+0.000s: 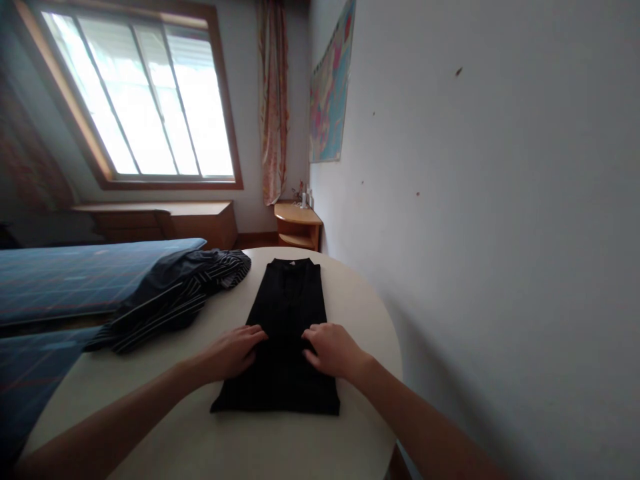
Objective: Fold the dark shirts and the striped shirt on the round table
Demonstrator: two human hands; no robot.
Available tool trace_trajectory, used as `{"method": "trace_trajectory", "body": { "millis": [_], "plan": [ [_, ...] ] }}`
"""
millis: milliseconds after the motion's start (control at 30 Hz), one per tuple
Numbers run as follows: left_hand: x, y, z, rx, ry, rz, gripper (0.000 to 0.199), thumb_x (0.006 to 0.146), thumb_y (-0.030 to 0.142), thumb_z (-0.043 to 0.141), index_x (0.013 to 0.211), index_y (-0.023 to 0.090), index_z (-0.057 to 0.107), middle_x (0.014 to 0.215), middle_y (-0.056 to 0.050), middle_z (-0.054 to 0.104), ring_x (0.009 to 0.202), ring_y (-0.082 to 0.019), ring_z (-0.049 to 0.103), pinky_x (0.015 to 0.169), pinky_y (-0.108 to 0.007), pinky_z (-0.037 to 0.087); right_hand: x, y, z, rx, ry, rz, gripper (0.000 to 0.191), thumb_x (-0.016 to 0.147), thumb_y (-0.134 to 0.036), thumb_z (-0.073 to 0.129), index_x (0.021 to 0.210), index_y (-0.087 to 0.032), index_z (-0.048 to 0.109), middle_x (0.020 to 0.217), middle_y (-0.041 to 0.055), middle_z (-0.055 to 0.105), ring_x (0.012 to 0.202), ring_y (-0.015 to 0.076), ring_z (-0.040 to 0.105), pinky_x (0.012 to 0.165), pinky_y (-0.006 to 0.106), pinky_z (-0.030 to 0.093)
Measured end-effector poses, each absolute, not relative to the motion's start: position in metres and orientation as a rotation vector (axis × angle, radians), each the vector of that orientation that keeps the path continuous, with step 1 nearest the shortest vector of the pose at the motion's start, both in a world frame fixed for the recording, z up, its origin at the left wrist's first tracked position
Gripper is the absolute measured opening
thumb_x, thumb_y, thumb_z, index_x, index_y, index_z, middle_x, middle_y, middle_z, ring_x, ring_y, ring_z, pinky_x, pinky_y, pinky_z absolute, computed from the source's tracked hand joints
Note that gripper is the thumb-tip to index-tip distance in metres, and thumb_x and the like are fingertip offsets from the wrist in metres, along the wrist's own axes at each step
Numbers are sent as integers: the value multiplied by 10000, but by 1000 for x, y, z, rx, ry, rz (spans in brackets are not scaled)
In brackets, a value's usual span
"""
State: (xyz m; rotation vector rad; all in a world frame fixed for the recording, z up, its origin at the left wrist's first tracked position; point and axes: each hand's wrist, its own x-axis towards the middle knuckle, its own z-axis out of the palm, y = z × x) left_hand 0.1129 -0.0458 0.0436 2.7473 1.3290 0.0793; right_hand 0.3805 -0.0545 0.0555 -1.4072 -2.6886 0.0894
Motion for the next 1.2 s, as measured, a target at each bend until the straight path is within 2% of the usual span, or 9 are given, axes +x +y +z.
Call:
{"method": "trace_trajectory", "body": {
  "millis": [167, 333, 567, 667, 867, 1067, 1200],
  "plan": [
    [106, -72, 54, 2717, 1209, -29, 341, 778, 130, 526, 1095, 229, 605, 1064, -57, 665, 960, -233, 661, 824, -322, 489, 371, -83, 62, -1316, -2845, 91, 219, 899, -340, 575, 1044, -204, 668, 989, 67, 710, 863, 217, 681, 709, 290, 433],
    [101, -67, 69, 2690, 1131, -40, 226, 853, 168, 499, 1011, 235, 647, 1047, -41, 704, 960, -226, 672, 814, -300, 480, 370, -81, 68, -1284, -2866, 81, 164, 944, -288, 524, 1018, -220, 654, 978, 45, 723, 858, 198, 690, 682, 264, 416],
    [98, -14, 88, 2742, 1285, 185, 246, 932, 242, 477, 1121, 260, 634, 1098, -36, 703, 1019, -220, 655, 885, -291, 460, 370, -34, 79, -1429, -2614, -153, 232, 999, -305, 475, 1132, -226, 647, 1042, 57, 711, 912, 199, 671, 798, 288, 433],
    [104, 10, 77, 2757, 1371, 217, 260, 929, 213, 466, 1122, 252, 636, 1119, -49, 694, 1053, -221, 642, 915, -298, 456, 367, -12, 71, -1491, -2556, -175, 234, 998, -282, 482, 1145, -203, 646, 1050, 68, 706, 981, 204, 652, 865, 300, 430],
    [116, 20, 47, 2728, 1468, 150, 259, 872, 149, 487, 1063, 202, 654, 1076, -95, 694, 1072, -250, 626, 939, -338, 454, 365, 1, 42, -1555, -2567, -67, 232, 973, -240, 515, 1150, -179, 652, 1116, 92, 675, 1057, 199, 608, 894, 290, 431],
    [112, -8, 56, 2680, 1336, 61, 177, 814, 202, 559, 949, 226, 671, 972, -57, 724, 947, -247, 671, 815, -308, 479, 373, -21, 48, -1405, -2637, 77, 225, 912, -301, 587, 1069, -178, 690, 1038, 75, 705, 985, 207, 638, 841, 286, 441],
    [107, -31, 66, 2596, 1242, -13, 128, 842, 261, 563, 896, 233, 675, 890, -33, 725, 848, -221, 676, 723, -273, 464, 377, -39, 56, -1289, -2756, 167, 208, 893, -328, 604, 1034, -213, 706, 1021, 58, 724, 932, 204, 665, 790, 278, 445]
  ]
}}
